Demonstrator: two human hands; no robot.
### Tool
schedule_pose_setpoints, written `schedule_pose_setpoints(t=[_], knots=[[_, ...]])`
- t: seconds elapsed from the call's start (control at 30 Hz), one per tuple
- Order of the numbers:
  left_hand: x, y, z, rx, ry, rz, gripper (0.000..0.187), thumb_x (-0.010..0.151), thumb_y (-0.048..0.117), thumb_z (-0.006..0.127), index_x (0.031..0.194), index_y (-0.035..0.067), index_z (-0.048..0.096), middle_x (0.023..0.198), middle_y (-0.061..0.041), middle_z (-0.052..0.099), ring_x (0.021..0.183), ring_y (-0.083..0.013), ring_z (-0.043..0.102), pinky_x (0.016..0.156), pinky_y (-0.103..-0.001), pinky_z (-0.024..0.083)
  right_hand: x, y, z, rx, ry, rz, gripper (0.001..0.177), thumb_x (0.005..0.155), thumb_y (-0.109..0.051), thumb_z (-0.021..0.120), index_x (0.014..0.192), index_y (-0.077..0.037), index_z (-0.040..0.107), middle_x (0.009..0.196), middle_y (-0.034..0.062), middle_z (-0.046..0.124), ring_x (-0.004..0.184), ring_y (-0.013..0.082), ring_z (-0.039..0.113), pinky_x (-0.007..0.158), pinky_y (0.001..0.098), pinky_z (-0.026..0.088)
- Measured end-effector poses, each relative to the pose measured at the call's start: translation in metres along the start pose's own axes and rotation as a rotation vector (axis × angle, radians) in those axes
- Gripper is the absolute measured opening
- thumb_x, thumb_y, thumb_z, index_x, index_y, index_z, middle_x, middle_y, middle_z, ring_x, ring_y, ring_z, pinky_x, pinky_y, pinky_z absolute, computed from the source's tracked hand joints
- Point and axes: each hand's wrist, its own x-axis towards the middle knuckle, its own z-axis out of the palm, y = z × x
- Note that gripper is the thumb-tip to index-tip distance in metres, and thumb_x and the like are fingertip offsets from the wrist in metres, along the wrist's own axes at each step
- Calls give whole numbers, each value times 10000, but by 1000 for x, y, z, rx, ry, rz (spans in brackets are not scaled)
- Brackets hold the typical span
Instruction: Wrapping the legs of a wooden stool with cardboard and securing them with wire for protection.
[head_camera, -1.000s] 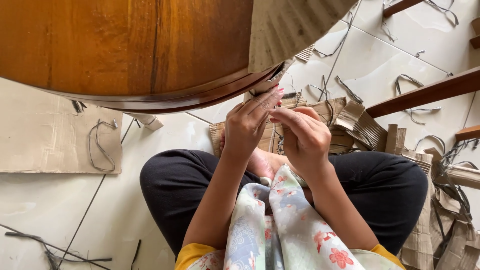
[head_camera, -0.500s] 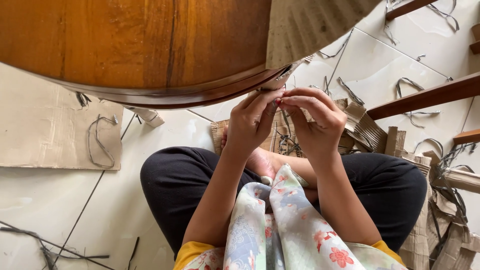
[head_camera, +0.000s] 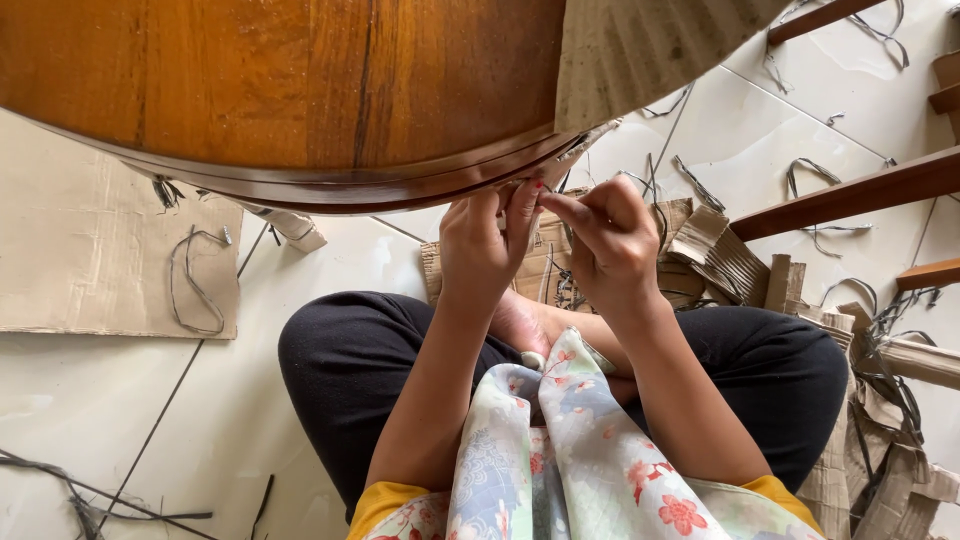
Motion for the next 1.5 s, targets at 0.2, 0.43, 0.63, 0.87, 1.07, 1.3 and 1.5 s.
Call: schedule_pose_setpoints(t=[0.2,0.43,0.63,0.87,1.07,1.3,1.5], knots=[[10,7,-6,-16,-24,15,217,989,192,699,920,74,530,661,-33,673,602,-268,686,633,-360,569,2,-3,2,67,-88,136,246,952,199,580,1057,46,742,818,156,491,655,330,601,612,418,518],[11,34,-27,-174,-136,-158,169,1003,188,643,1075,65,552,842,-102,735,737,-295,757,618,-373,607,14,-11,-17,11,-266,278,183,979,168,577,1010,22,681,878,164,524,738,385,641,641,458,528],[-16,19,-28,-325,-296,-522,214,916,245,747,951,47,676,836,-124,717,810,-325,776,567,-343,606,7,-6,-13,127,-308,383,123,1016,97,572,994,16,661,902,162,564,794,392,663,674,446,530],[-46,10,16,-960,-30,-884,102,985,174,723,1021,83,753,966,-73,782,958,-184,754,817,-305,630,3,-6,-11,335,-277,543,150,1034,117,549,998,59,683,900,150,560,726,222,639,633,333,582],[-29,18,-8,-693,126,-729,53,954,122,748,951,70,742,951,-84,775,944,-151,736,858,-304,576,9,-16,-5,345,-150,557,126,1001,109,642,1014,37,744,918,136,615,775,179,658,669,303,597],[-49,-18,4,-558,174,-636,31,1010,77,666,1037,64,676,983,-58,741,984,-107,660,936,-382,532,-3,-10,6,86,-38,413,77,984,14,784,926,20,735,814,112,638,701,199,658,616,296,573],[-37,-39,28,-678,204,-629,329,920,-96,563,737,171,505,695,82,484,717,-20,455,752,-238,430,36,-54,18,215,-114,185,118,1026,-7,637,910,0,659,898,158,634,766,348,662,692,416,573]])
